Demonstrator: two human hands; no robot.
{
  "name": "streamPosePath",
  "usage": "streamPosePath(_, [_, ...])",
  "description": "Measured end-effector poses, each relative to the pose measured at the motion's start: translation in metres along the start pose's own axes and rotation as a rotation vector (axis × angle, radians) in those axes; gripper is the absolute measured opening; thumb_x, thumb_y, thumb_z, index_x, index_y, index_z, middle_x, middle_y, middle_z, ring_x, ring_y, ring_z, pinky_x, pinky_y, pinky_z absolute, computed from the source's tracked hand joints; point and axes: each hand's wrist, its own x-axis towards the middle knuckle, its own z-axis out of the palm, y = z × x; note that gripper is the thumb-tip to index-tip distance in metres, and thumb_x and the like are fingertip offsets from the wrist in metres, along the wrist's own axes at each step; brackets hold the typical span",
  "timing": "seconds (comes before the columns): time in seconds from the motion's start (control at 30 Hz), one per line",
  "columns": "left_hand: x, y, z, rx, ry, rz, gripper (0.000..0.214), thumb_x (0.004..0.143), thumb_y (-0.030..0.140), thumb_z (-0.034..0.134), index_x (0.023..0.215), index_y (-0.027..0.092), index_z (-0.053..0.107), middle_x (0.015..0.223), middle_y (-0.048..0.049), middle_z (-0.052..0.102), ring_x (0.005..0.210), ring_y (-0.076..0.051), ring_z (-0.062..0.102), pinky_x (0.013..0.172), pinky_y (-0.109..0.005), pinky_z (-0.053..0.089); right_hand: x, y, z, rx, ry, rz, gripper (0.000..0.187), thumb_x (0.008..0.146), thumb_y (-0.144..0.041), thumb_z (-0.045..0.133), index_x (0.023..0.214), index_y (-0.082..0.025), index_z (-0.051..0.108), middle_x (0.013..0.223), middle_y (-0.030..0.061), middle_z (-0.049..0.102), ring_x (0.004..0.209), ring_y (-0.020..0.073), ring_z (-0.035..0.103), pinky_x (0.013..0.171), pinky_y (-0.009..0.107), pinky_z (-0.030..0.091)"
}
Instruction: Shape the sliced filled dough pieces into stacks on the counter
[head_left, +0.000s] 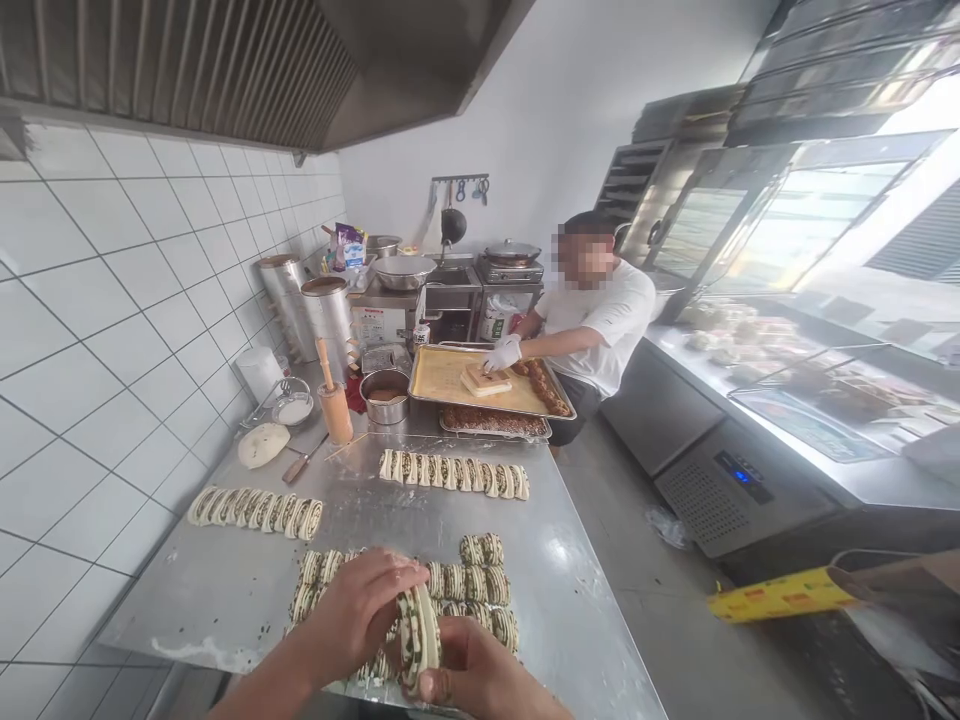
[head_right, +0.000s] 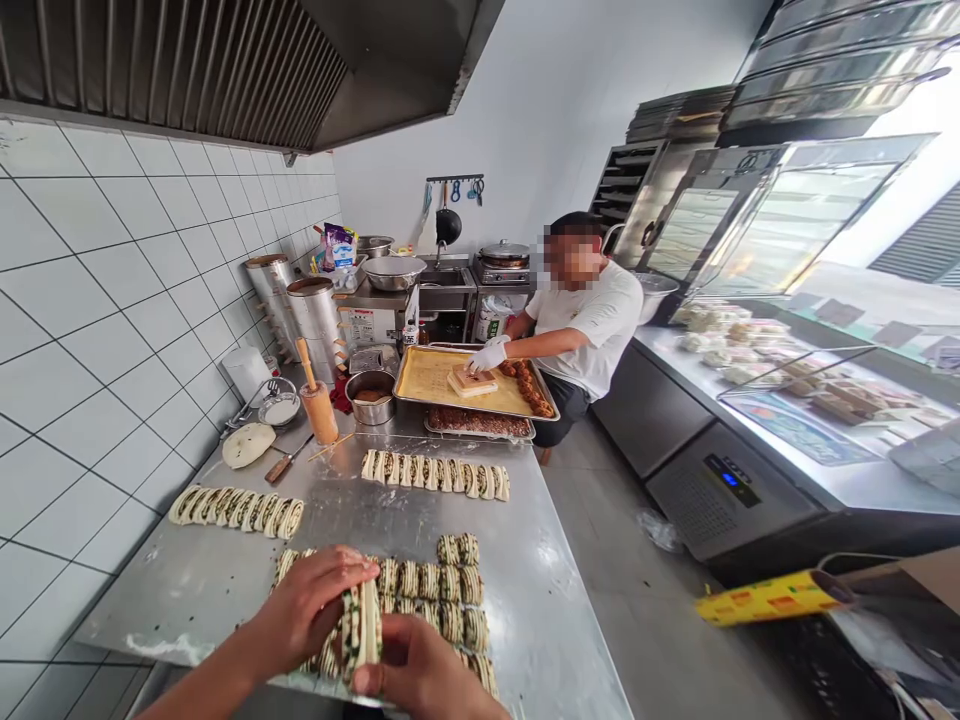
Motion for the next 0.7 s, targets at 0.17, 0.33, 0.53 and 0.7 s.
streamPosePath(0.17, [0.002,0.032,0.032,-0.515,0.057,-0.508,0.025,0.096,0.034,0.058,0.104,0.022,0.079,0.094,-0.0072,0.079,0.084,-0.024,0.072,0.077,-0.034,0.057,0.004,0.027,-0.007,-0.267,0.278,-0.251,0.037,0.072,-0.058,0.088,0.089,-0.026,0.084,0.168,0.0056,0.04,0.154,0.0396,0.036,0.123,0.051,0.037])
streamPosePath(0.33, [-0.011,0.056,0.053,-1.017,-0.058,-0.817,0.027,0.077,0.04,0.079,0.094,0.019,0.075,0.081,-0.0037,0.075,0.077,-0.024,0.072,0.07,-0.033,0.053,0.008,0.063,-0.01,-0.397,0.403,-0.495,0.025,0.096,-0.048,0.064,0.099,-0.031,0.082,0.165,0.0043,0.046,0.149,0.0326,0.047,0.122,0.053,0.042])
streamPosePath(0.53, [-0.002,0.054,0.035,-1.45,0.155,-1.046,0.039,0.072,0.035,0.079,0.104,0.014,0.074,0.097,-0.0112,0.078,0.089,-0.028,0.075,0.083,-0.041,0.058,-0.015,0.055,-0.023,-0.589,0.286,-0.449,0.041,0.106,-0.045,0.04,0.127,-0.03,0.072,0.176,0.0026,0.022,0.16,0.0298,0.028,0.128,0.051,0.031])
streamPosePath(0.7, [0.0,0.045,0.04,-1.343,0.161,-0.941,0.057,0.077,0.059,0.081,0.115,0.019,0.07,0.102,-0.0108,0.077,0.093,-0.028,0.074,0.085,-0.042,0.058,-0.027,0.044,-0.03,-0.557,0.151,-0.373,0.05,0.102,-0.06,0.044,0.121,-0.027,0.076,0.178,0.0037,0.014,0.162,0.033,0.018,0.13,0.048,0.025])
